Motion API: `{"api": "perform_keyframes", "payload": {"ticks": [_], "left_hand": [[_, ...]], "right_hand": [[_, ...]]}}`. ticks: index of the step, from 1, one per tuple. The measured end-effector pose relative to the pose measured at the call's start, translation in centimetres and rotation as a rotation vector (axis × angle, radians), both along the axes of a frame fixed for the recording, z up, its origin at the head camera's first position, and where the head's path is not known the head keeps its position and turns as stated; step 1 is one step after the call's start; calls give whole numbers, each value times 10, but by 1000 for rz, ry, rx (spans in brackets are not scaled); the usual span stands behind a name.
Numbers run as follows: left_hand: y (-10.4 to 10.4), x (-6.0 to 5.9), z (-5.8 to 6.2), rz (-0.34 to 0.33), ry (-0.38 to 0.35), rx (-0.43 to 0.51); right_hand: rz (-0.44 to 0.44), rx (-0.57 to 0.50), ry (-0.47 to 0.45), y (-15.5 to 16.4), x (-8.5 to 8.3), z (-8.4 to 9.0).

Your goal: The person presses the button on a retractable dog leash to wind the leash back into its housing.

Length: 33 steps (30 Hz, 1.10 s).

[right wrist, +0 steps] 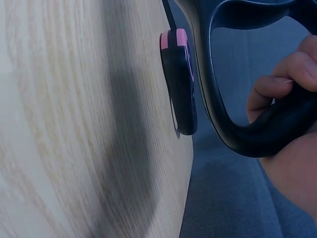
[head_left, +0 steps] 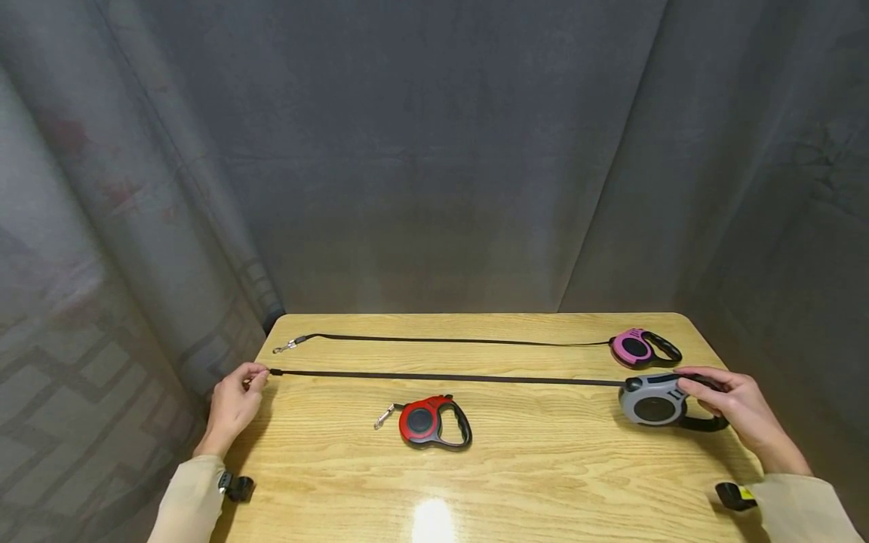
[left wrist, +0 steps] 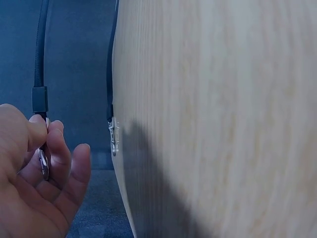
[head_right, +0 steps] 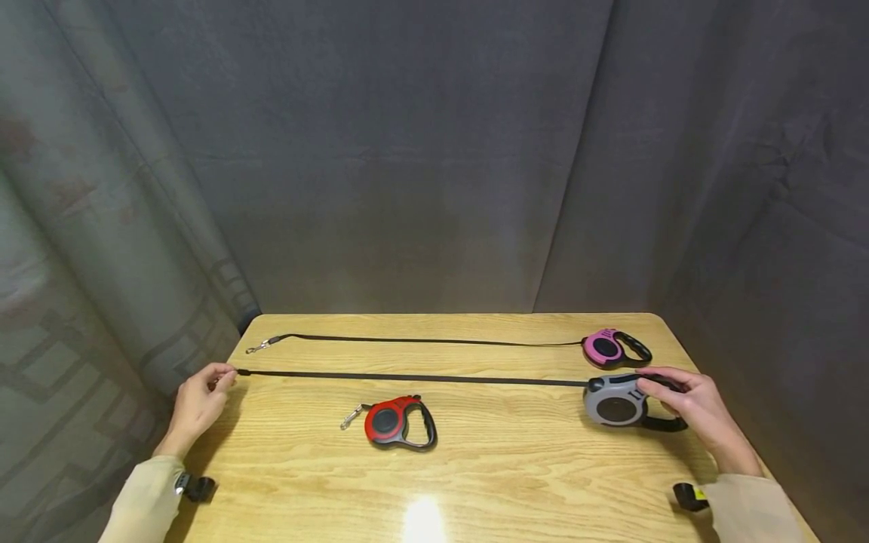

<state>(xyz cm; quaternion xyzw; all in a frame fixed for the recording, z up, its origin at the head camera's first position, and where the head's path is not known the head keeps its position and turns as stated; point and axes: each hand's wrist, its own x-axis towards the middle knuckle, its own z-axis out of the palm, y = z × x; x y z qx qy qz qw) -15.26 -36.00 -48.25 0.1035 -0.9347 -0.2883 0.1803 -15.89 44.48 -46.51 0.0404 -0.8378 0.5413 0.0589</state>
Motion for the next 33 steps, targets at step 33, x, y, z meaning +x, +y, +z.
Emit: {"api": "perform_keyframes", "payload": {"ticks": [33], "left_hand": [[5,-2,-1,-43,8,-5]], "right_hand": [[25,7,-26,-5,-3,2]]}}
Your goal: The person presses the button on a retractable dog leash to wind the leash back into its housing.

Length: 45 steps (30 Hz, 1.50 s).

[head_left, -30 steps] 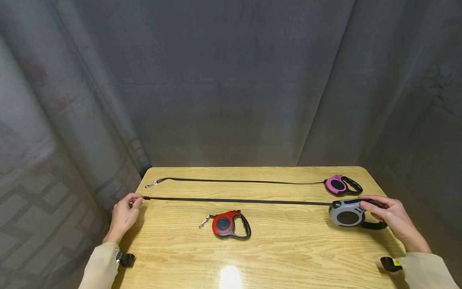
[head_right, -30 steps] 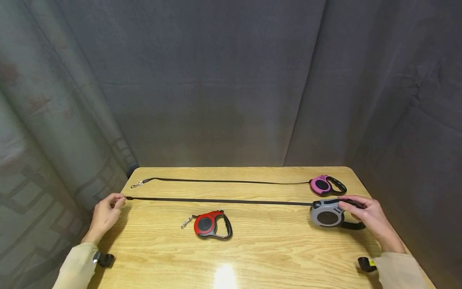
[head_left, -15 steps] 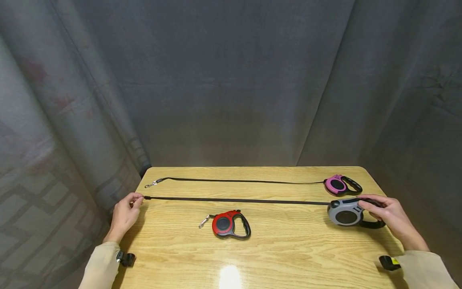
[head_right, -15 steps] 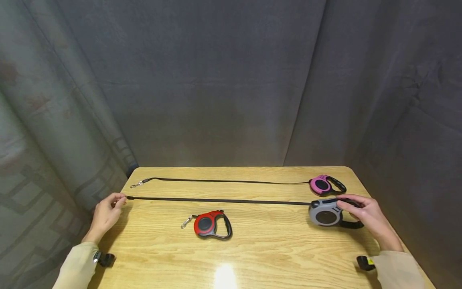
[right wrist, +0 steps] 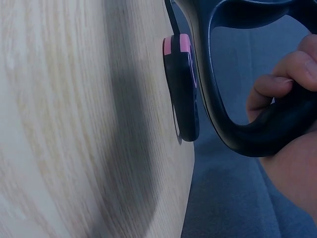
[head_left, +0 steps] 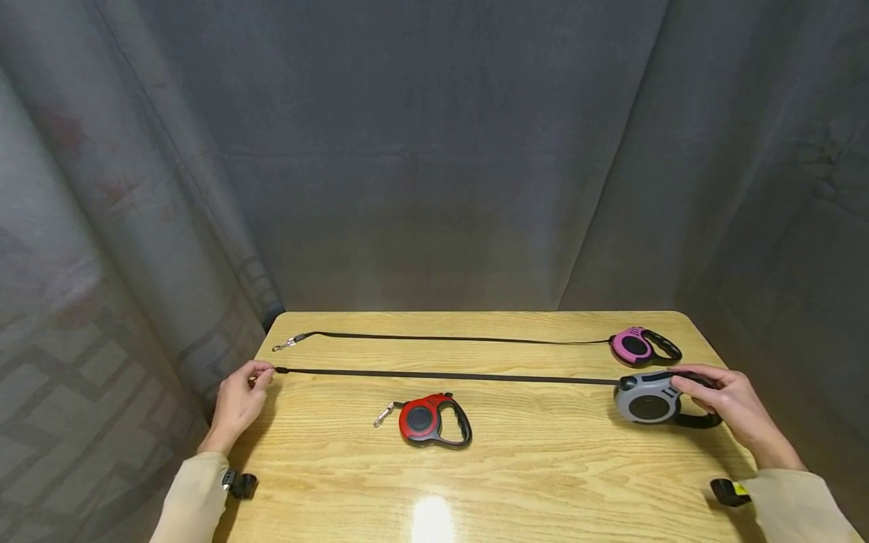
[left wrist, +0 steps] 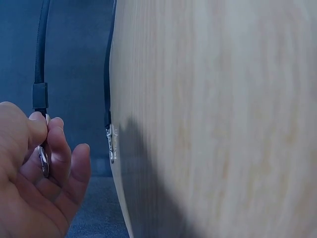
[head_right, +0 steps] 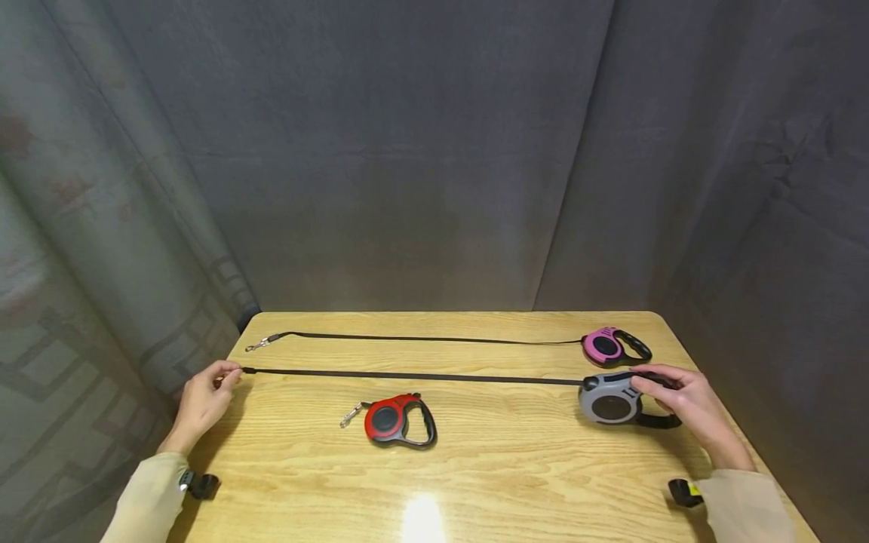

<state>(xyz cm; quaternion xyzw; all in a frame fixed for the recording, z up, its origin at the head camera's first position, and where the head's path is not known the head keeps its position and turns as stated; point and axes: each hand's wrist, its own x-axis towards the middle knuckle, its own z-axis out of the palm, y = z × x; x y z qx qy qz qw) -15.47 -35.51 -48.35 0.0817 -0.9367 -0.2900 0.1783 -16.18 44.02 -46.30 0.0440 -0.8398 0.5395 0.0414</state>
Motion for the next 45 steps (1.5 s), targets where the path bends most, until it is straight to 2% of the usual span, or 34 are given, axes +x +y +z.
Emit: {"api": "perform_keyframes", "payload": {"ticks": [23,33,39,45], "left_hand": [[0,3,-2,-12,1,10],[0,4,1,-15,-2,6],[1,3,2,-3,-10,8],[1,3,0,-12,2,11]], "right_hand": [[3,-27,29,-2,2,-5],[51,-54,33,-7,2,-10],[63,-94,40,-11,4,-9],[64,-88,40,-13,4,-8]]}}
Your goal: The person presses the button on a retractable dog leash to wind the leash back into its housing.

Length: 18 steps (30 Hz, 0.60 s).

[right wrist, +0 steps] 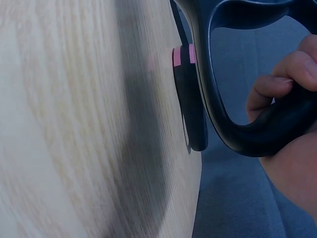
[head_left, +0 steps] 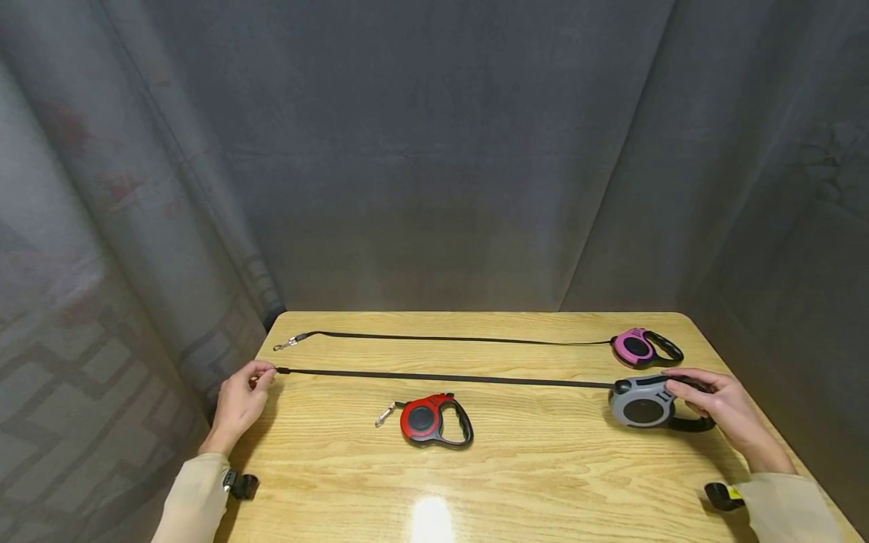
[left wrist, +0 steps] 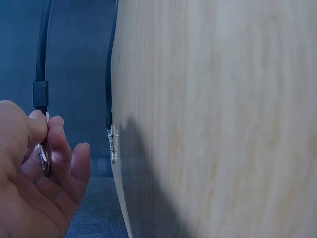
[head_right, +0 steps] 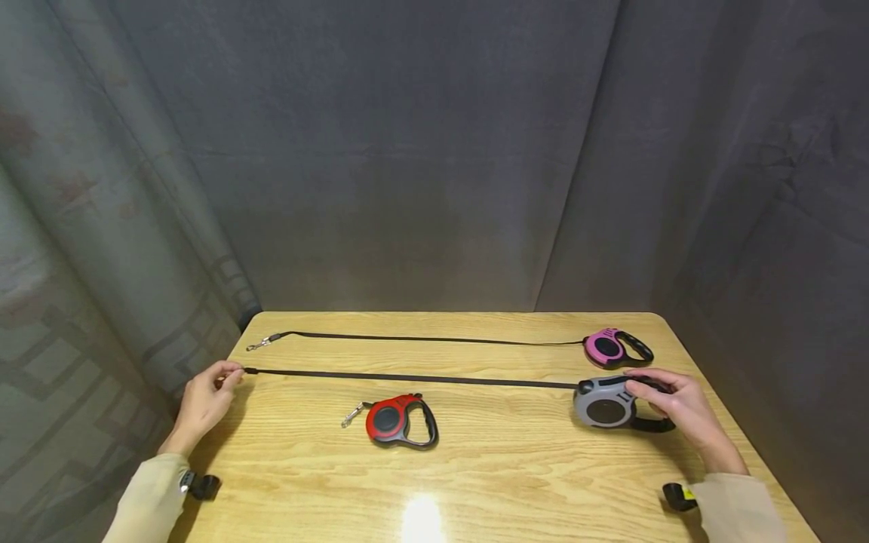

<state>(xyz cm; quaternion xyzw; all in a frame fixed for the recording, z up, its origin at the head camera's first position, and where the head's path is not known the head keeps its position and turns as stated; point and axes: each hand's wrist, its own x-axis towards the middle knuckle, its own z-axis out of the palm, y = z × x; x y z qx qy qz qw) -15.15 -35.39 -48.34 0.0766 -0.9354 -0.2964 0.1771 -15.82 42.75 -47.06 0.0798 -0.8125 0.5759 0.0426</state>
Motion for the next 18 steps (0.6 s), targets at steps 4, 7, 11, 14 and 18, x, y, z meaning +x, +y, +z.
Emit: {"api": "perform_keyframes", "payload": {"ticks": [4,7,11,14,18], "left_hand": [[-2,-1,0,-14,22,-9],[-3,-2,1,-19,33,-14],[-3,-3,2,-29,33,-18],[-2,-3,2,-40,31,-19],[-1,-3,2,-36,31,-18]], "right_hand": [[-13,29,-3,0,0,1],[-20,43,-9,0,-1,2],[-17,42,-12,-1,-2,1],[-11,44,-14,-3,-3,1],[-4,41,-19,-5,-3,1]]}}
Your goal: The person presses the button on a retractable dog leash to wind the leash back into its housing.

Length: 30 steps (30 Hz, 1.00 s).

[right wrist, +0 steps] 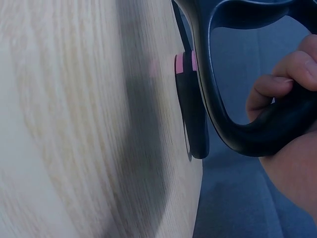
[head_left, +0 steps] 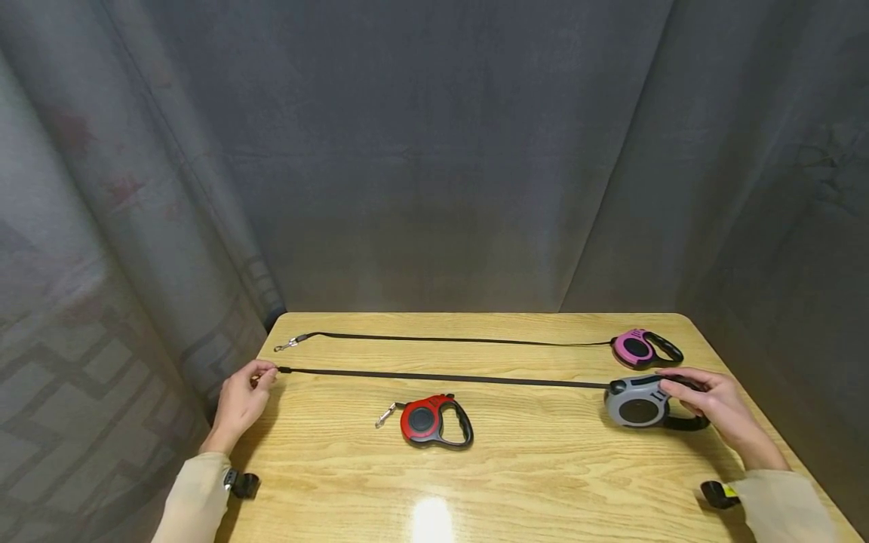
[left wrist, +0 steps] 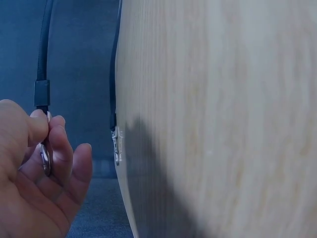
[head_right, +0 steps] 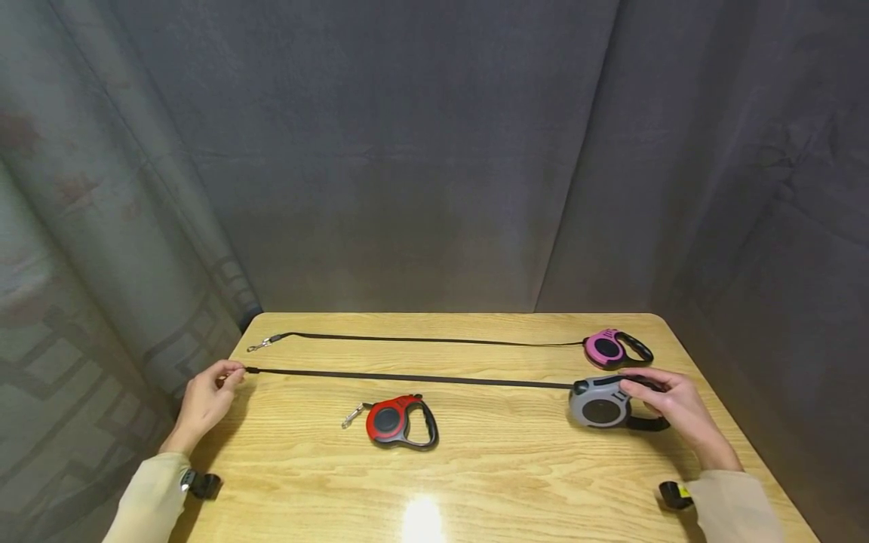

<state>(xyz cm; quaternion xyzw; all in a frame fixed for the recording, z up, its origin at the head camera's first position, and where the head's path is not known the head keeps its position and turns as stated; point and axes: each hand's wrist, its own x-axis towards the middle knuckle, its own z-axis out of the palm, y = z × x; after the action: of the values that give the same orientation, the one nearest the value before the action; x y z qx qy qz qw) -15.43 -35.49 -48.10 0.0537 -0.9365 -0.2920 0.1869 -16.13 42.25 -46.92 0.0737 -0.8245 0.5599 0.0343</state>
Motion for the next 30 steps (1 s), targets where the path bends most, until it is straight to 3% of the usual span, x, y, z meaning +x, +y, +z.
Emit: {"api": "perform_keyframes", "payload": {"ticks": [30], "left_hand": [[1,1,-5,-4,-12,10]], "right_hand": [[22,18,4,-6,0,-5]]}}
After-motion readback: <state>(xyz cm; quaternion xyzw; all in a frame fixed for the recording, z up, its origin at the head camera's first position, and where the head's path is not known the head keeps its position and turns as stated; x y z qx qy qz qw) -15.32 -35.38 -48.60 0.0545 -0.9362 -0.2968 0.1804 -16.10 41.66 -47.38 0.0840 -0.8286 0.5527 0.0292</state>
